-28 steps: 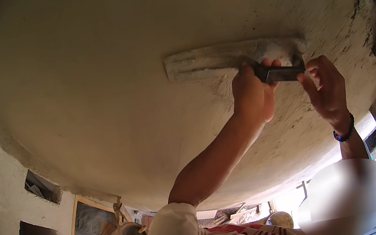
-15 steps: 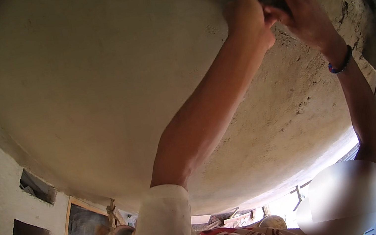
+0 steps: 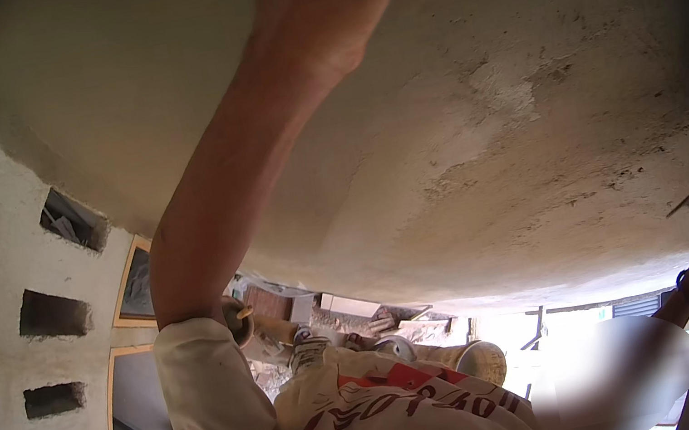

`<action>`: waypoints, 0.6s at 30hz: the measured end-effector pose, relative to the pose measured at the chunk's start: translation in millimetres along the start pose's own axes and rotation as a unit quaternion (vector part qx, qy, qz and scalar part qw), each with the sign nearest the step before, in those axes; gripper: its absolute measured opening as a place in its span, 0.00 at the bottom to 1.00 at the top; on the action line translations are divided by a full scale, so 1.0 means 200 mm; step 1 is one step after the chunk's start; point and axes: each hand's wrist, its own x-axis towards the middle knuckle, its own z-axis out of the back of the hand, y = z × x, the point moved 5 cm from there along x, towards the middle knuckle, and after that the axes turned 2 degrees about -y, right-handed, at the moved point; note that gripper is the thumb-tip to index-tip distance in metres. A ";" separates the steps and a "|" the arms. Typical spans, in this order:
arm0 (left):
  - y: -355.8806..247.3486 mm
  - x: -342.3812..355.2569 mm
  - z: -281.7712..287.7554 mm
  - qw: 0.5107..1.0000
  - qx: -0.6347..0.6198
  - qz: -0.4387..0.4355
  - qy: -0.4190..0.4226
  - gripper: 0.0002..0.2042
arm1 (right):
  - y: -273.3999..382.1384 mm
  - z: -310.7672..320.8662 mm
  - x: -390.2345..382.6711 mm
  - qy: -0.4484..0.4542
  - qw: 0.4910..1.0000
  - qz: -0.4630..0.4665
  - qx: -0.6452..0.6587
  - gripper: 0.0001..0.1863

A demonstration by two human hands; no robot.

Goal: The person applies plaster to a curved wall using a trowel, repeatedly loading the trowel with plaster from a bucket and smoothing it across the surface.

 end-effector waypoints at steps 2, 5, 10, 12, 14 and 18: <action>0.19 -0.10 0.21 0.996 0.028 0.031 -0.078 0.14 | 0.01 -0.08 -0.35 0.087 0.990 -0.065 0.089 0.24; 0.30 -0.31 0.44 0.992 -0.009 0.060 -0.107 0.16 | 0.07 -0.32 -0.81 0.278 0.923 -0.169 0.206 0.25; 0.47 -0.67 0.69 0.961 0.105 0.174 -0.189 0.12 | 0.10 -0.73 -1.55 0.566 0.708 -0.293 0.305 0.24; 0.59 -0.83 0.78 0.943 0.106 0.229 -0.216 0.11 | -0.07 -0.78 -1.82 0.627 0.618 -0.381 0.282 0.20; 0.68 -1.00 0.88 0.920 0.131 0.287 -0.233 0.13 | -0.19 -0.84 -2.06 0.658 0.601 -0.365 0.268 0.17; 0.84 -1.39 1.09 0.872 0.135 0.356 -0.308 0.13 | -0.24 -0.99 -2.63 0.726 0.485 -0.421 0.245 0.12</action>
